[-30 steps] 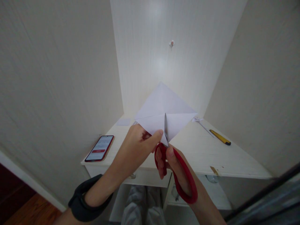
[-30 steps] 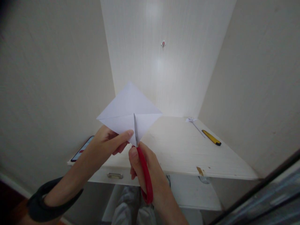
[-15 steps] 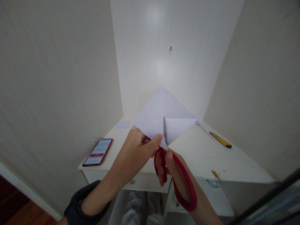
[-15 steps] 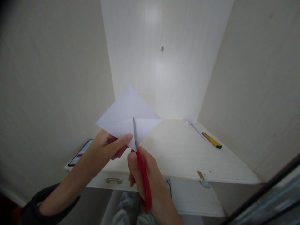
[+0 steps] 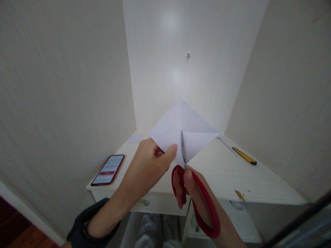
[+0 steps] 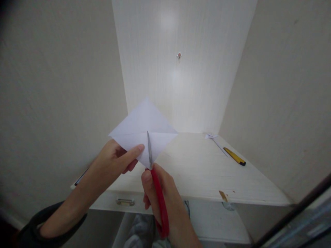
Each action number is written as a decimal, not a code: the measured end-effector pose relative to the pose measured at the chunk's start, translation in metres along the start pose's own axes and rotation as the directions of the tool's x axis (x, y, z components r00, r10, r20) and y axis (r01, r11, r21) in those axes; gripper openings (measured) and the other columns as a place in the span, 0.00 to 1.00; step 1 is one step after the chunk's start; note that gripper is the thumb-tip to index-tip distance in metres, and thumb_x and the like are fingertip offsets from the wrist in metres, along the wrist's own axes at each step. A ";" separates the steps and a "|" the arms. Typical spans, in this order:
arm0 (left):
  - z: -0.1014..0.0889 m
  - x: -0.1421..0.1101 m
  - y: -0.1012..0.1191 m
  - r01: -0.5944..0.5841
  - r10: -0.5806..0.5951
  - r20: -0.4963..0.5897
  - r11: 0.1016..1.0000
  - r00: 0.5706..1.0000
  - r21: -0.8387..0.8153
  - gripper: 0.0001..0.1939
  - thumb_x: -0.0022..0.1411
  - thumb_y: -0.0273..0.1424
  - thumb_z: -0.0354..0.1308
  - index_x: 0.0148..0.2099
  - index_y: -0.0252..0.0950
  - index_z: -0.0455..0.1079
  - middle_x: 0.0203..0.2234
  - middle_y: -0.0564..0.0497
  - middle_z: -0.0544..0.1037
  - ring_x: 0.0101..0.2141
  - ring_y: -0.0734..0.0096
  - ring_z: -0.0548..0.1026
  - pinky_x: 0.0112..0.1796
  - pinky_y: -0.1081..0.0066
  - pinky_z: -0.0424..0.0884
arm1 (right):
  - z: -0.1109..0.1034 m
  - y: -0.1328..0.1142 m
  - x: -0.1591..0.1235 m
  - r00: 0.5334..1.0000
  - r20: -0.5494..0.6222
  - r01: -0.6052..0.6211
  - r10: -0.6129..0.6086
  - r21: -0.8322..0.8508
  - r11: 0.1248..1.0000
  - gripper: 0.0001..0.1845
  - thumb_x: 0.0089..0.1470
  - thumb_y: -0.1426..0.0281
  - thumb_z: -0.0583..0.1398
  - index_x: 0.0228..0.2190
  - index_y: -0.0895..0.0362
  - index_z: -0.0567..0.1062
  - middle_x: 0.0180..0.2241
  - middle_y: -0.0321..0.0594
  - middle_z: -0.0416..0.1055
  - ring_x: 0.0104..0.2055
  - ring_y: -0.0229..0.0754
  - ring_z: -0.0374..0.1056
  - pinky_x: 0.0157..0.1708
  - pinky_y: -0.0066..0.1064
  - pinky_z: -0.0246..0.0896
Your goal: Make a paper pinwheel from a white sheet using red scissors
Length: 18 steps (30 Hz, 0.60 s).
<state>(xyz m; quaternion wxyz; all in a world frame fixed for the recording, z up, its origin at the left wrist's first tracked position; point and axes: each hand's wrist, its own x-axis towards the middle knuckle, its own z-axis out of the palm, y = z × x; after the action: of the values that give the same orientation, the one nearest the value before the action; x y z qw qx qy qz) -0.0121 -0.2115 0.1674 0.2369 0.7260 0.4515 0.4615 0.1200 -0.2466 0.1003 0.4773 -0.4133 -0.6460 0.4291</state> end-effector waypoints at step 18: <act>-0.003 -0.003 0.007 -0.075 0.076 -0.004 0.993 0.997 0.093 0.17 0.57 0.36 0.49 0.18 0.38 0.55 0.12 0.59 0.59 0.15 0.79 0.59 0.18 0.75 0.52 | 0.002 -0.001 0.000 0.999 0.002 0.045 -0.045 0.089 0.995 0.32 0.56 0.39 0.46 0.24 0.55 0.62 0.21 0.35 0.61 0.22 0.35 0.58 0.24 0.29 0.55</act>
<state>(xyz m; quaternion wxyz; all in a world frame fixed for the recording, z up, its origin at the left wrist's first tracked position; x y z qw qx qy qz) -0.0125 -0.2179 0.1728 0.1836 0.7511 0.4457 0.4511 0.1177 -0.2476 0.1005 0.5035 -0.3759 -0.6364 0.4475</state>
